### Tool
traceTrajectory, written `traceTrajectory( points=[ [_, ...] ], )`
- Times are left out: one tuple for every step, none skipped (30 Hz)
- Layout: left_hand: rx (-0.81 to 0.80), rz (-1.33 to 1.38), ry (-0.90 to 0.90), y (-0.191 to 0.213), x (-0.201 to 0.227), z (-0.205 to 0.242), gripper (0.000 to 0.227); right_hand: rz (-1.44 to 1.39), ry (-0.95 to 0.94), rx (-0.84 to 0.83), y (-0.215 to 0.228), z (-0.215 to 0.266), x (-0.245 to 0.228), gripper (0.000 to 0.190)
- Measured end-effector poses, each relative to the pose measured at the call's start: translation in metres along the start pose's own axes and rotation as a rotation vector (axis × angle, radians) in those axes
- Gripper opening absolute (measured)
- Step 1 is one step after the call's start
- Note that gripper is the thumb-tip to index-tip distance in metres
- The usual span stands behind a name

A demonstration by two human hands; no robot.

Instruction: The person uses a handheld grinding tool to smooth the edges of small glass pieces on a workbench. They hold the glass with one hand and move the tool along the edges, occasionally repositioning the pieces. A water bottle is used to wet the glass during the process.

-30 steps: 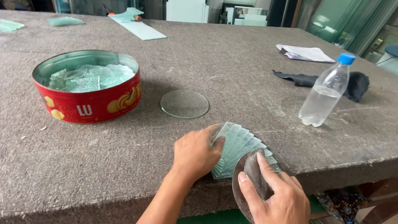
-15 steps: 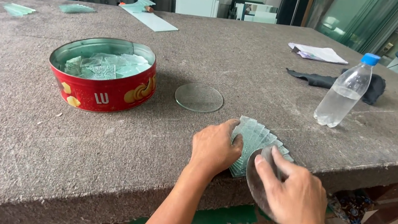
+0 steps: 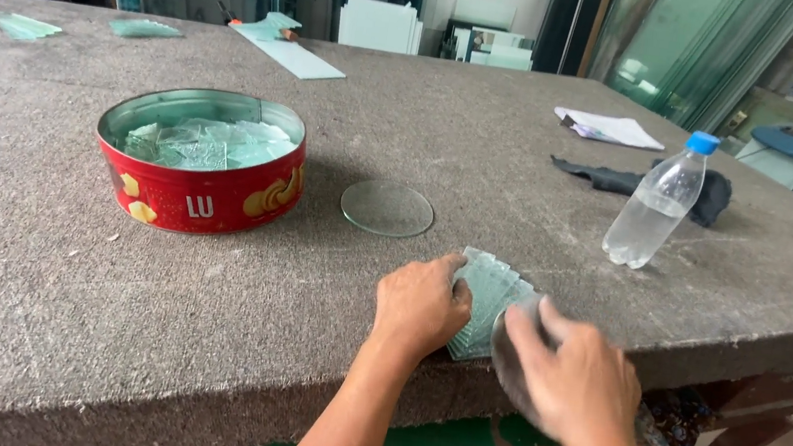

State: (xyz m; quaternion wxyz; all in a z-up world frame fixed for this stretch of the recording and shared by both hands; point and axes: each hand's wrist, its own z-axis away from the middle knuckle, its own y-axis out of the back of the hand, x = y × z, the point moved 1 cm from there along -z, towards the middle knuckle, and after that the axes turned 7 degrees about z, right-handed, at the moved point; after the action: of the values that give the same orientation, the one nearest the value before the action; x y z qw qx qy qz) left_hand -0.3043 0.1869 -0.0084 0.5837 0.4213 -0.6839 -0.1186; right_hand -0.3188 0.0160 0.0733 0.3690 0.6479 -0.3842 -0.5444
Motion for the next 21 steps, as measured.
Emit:
traceTrajectory(
  points=[
    [0.005,0.002,-0.001,0.003,0.001,-0.001,0.051,0.001,0.004,0.003,0.0,-0.001,-0.003,0.078],
    [0.016,-0.019,-0.012,0.004,0.001,-0.003,0.05,0.003,0.011,-0.006,-0.001,-0.002,-0.005,0.079],
    [0.011,-0.036,-0.02,-0.001,0.003,0.001,0.05,0.01,0.003,-0.024,-0.003,0.0,0.0,0.08],
    [-0.001,-0.032,-0.017,-0.002,-0.001,0.003,0.05,0.016,-0.007,-0.029,-0.004,0.001,0.006,0.08],
    [0.011,-0.029,-0.014,-0.002,-0.003,0.001,0.051,0.02,-0.014,-0.038,-0.003,0.001,0.011,0.08],
    [0.024,-0.026,-0.012,-0.001,-0.003,-0.001,0.051,0.025,-0.021,-0.047,0.0,0.002,0.014,0.081],
    [0.03,-0.029,-0.019,-0.002,-0.001,0.0,0.051,0.02,-0.018,-0.038,0.003,0.01,0.015,0.081],
    [0.028,-0.028,-0.012,-0.002,0.0,0.0,0.052,0.047,-0.016,-0.052,0.005,0.018,0.016,0.08],
    [0.029,-0.028,0.003,-0.001,-0.002,0.001,0.053,0.077,-0.009,-0.071,0.005,0.026,0.015,0.079],
    [0.038,-0.032,0.003,0.0,-0.002,-0.002,0.053,0.073,0.0,-0.069,0.004,0.026,0.01,0.079],
    [0.032,-0.028,-0.005,0.0,-0.003,-0.002,0.053,0.12,0.001,-0.104,0.002,0.028,0.008,0.078],
    [0.026,-0.024,-0.013,-0.003,-0.003,-0.002,0.052,0.167,0.001,-0.14,0.0,0.029,0.007,0.077],
    [0.011,-0.022,-0.011,-0.002,-0.005,0.0,0.052,0.17,-0.012,-0.147,0.001,0.022,0.005,0.077],
    [0.022,-0.016,-0.011,-0.002,-0.006,0.002,0.052,0.173,0.004,-0.14,0.003,0.014,0.004,0.076],
    [0.042,-0.006,-0.019,0.001,-0.004,0.0,0.052,0.177,0.023,-0.12,0.008,0.005,0.0,0.076],
    [0.036,0.001,-0.024,-0.004,-0.002,0.002,0.052,0.182,0.015,-0.116,0.004,0.0,0.008,0.076],
    [0.042,0.002,-0.023,-0.003,-0.002,0.001,0.051,0.16,0.011,-0.108,-0.001,-0.007,0.011,0.075],
    [0.047,0.002,-0.021,-0.002,-0.003,0.001,0.051,0.138,0.007,-0.1,-0.006,-0.014,0.014,0.075],
    [0.055,0.002,-0.024,-0.001,-0.001,0.001,0.051,0.136,0.013,-0.095,0.0,-0.006,0.011,0.075],
    [0.046,0.002,-0.017,-0.001,0.0,0.0,0.051,0.172,0.005,-0.127,0.006,0.001,0.009,0.078],
    [0.032,-0.001,-0.007,-0.001,-0.003,0.002,0.05,0.206,-0.005,-0.165,0.008,0.011,0.007,0.08]
  ],
)
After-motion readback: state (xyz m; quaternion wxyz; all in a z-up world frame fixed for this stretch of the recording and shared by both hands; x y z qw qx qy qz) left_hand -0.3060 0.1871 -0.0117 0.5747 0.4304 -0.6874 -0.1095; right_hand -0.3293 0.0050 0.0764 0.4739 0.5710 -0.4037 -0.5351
